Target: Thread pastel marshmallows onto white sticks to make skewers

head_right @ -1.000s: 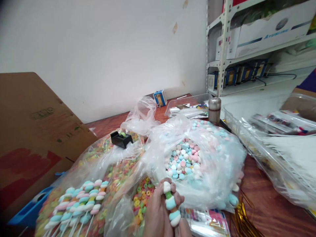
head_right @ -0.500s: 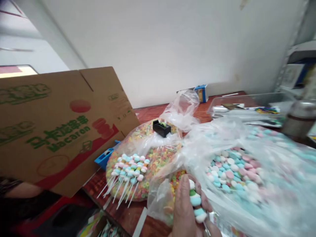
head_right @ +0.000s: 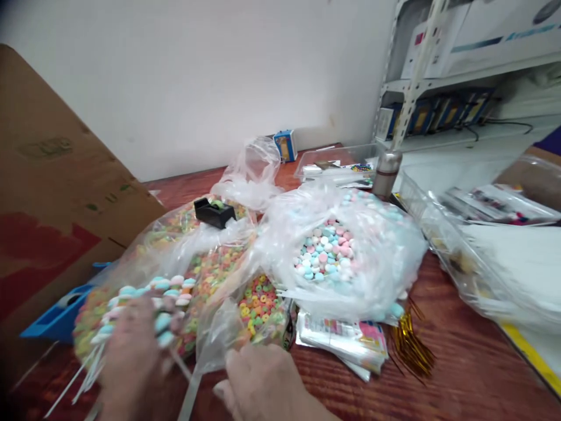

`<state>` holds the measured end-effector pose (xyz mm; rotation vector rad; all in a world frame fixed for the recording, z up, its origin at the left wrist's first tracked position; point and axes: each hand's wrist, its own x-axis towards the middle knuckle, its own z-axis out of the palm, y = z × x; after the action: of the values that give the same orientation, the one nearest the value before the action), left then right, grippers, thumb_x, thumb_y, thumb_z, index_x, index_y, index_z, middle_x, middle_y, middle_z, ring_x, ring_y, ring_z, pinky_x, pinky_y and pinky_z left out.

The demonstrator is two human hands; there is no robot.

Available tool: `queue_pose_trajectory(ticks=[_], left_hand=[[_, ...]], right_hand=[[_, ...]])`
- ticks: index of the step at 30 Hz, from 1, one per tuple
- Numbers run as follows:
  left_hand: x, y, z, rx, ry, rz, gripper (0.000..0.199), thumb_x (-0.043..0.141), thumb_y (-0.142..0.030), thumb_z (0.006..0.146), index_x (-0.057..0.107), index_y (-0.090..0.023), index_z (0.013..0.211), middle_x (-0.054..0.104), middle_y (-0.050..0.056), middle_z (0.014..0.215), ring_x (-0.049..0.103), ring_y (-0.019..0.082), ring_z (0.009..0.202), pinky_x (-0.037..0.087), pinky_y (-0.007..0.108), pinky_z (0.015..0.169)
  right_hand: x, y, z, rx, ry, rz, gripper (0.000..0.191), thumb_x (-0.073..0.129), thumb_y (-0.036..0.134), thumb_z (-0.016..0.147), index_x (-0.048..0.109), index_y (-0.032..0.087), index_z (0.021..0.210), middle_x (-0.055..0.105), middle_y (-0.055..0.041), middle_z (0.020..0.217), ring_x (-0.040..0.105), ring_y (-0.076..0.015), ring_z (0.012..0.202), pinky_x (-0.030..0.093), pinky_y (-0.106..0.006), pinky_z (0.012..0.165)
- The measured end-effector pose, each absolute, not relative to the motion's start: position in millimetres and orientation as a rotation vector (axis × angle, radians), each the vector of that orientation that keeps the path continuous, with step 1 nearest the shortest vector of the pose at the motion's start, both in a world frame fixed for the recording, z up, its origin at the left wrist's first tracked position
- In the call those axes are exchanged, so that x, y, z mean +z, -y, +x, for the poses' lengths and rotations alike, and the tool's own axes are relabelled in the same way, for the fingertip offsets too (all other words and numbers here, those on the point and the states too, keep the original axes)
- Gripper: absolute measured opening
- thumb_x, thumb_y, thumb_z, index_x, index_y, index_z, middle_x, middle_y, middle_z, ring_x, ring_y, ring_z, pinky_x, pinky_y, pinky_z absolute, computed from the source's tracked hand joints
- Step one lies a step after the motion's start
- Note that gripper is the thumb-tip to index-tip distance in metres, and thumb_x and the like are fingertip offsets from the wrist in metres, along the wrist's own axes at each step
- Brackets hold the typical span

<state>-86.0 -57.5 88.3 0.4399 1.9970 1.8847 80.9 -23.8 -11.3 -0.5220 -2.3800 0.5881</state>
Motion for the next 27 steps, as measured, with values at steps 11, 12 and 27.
queue_pose_trajectory(ticks=[11,12,27], left_hand=[[57,62,-238,0.510,-3.117,1.139,0.020,0.057,-0.042,0.081,0.061,-0.023,0.087,0.053,-0.005,0.074,0.055,0.022,0.087,0.034,0.027,0.075],[53,63,-242,0.443,-3.125,1.144,0.022,0.057,-0.042,0.082,0.061,-0.023,0.093,0.057,-0.004,0.079,0.055,0.022,0.088,0.035,0.026,0.075],[33,59,-66,1.395,-2.326,1.413,0.020,0.061,-0.036,0.084,0.072,-0.021,0.090,0.073,0.005,0.090,0.067,0.022,0.084,0.053,0.033,0.079]], right_hand=[[-29,-61,148,0.266,2.514,-1.185,0.018,0.047,0.019,0.095,0.065,0.019,0.092,0.062,-0.0065,0.088,0.055,-0.0217,0.085,0.037,-0.031,0.073],[-31,-66,141,0.256,2.536,-1.166,0.017,0.049,0.017,0.093,0.065,0.019,0.088,0.062,-0.0066,0.086,0.055,-0.0217,0.084,0.036,-0.031,0.072],[-71,-67,142,0.532,2.369,-1.089,0.015,0.047,0.023,0.094,0.060,0.021,0.085,0.059,-0.0044,0.082,0.054,-0.0216,0.080,0.039,-0.032,0.073]])
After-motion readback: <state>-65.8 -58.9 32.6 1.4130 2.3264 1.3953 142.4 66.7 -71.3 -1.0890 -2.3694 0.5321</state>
